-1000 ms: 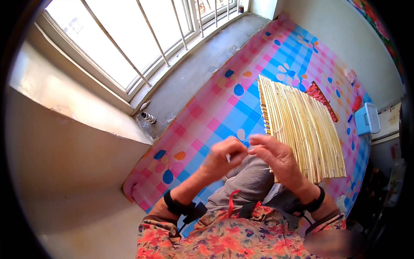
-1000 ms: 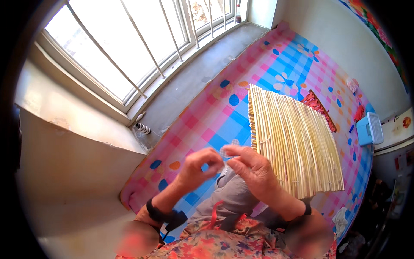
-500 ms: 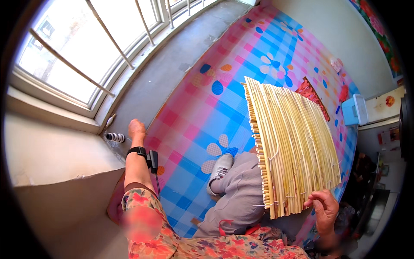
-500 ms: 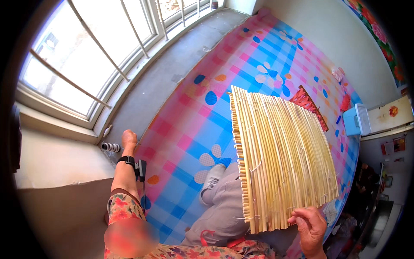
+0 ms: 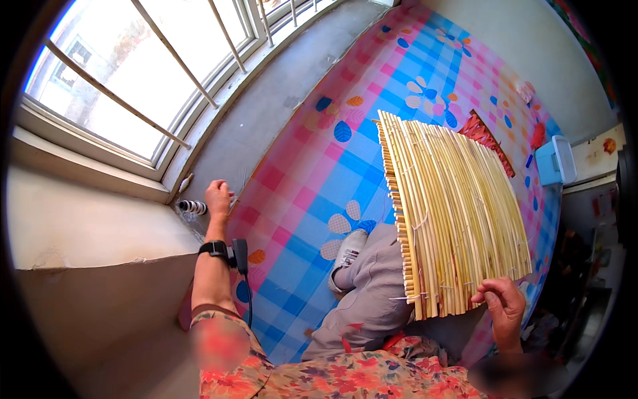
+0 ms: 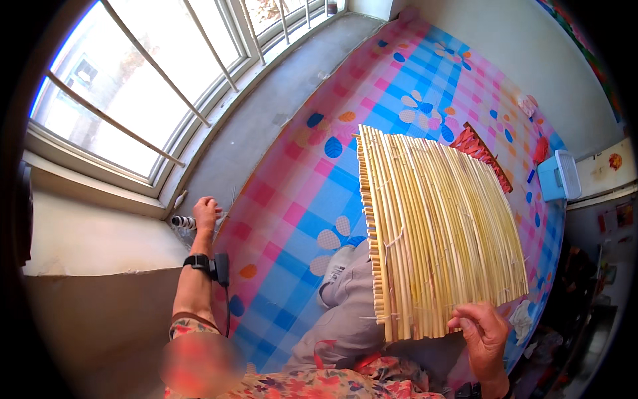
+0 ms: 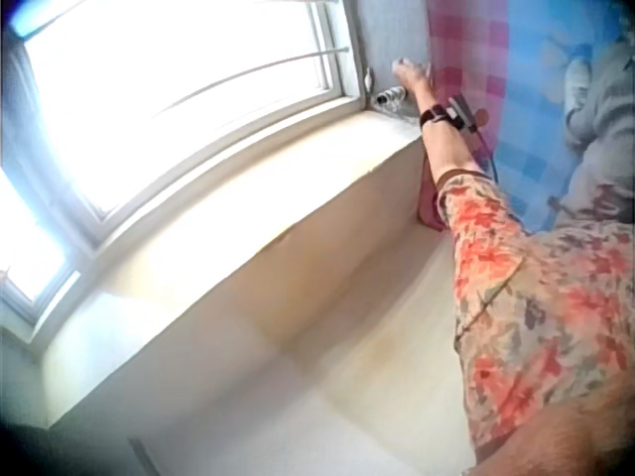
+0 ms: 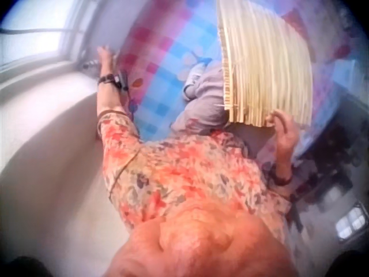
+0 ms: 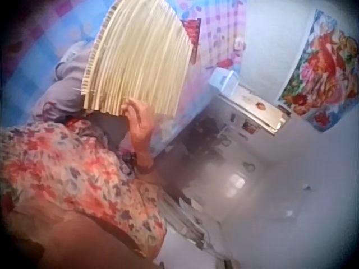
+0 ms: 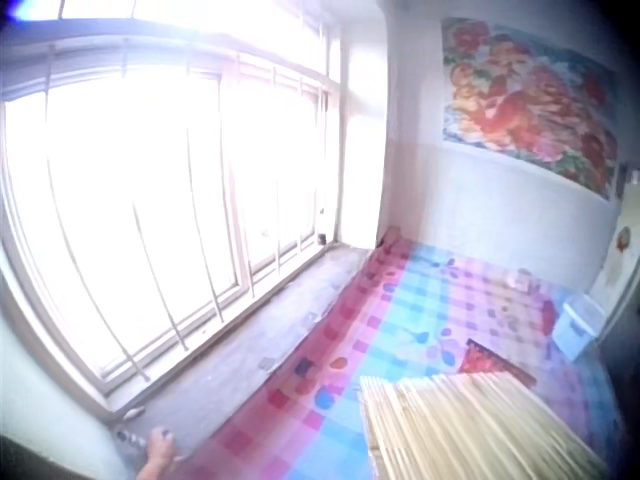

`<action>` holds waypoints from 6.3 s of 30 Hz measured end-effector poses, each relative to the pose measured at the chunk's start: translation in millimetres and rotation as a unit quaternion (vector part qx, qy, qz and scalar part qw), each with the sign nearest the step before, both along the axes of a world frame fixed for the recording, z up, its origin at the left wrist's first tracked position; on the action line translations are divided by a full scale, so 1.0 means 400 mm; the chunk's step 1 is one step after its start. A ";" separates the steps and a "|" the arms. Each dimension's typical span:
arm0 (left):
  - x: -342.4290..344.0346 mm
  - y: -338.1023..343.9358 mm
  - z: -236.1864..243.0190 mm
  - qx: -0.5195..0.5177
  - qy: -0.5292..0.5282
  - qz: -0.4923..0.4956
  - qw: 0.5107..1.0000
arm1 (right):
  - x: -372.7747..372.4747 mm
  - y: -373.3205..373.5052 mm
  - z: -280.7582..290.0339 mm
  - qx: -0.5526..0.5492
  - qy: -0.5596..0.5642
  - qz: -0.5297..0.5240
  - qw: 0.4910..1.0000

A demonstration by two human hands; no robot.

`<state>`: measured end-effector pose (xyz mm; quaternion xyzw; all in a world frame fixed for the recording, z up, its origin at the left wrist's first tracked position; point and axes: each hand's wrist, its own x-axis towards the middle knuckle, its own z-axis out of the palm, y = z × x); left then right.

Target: The person uses a needle and thread to sew together thin bamboo sticks, building a mat on their lap while sitting on a colorful floor mat. They pull the thread through the sticks and occasionally use a pair of scissors to cut the thread.

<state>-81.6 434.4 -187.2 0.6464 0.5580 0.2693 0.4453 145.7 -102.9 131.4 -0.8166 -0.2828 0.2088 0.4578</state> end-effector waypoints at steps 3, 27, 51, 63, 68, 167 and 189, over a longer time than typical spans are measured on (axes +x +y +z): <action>0.021 -0.127 0.064 -0.033 -0.037 -0.112 0.993 | -0.011 -0.010 -0.007 0.023 -0.012 0.020 0.999; 0.167 -0.891 0.525 -0.074 0.011 -0.451 0.889 | -0.065 -0.018 -0.110 0.137 -0.110 0.171 0.969; 0.178 -0.923 0.631 -0.442 -0.214 -0.357 0.795 | -0.106 0.068 -0.145 0.090 -0.325 0.163 0.927; 0.177 -0.888 0.602 -0.352 -0.168 -0.385 0.837 | -0.061 0.064 -0.159 0.133 -0.123 0.139 0.974; 0.213 -0.878 0.605 -0.314 -0.115 -0.432 0.838 | -0.059 0.057 -0.151 0.120 -0.095 0.153 0.976; 0.207 -0.955 0.505 0.072 -0.161 -0.360 0.916 | -0.035 0.084 -0.197 0.077 -0.191 0.165 0.965; 0.213 -0.930 0.543 -0.236 -0.163 -0.325 0.901 | -0.065 0.041 -0.162 0.011 -0.239 0.190 0.952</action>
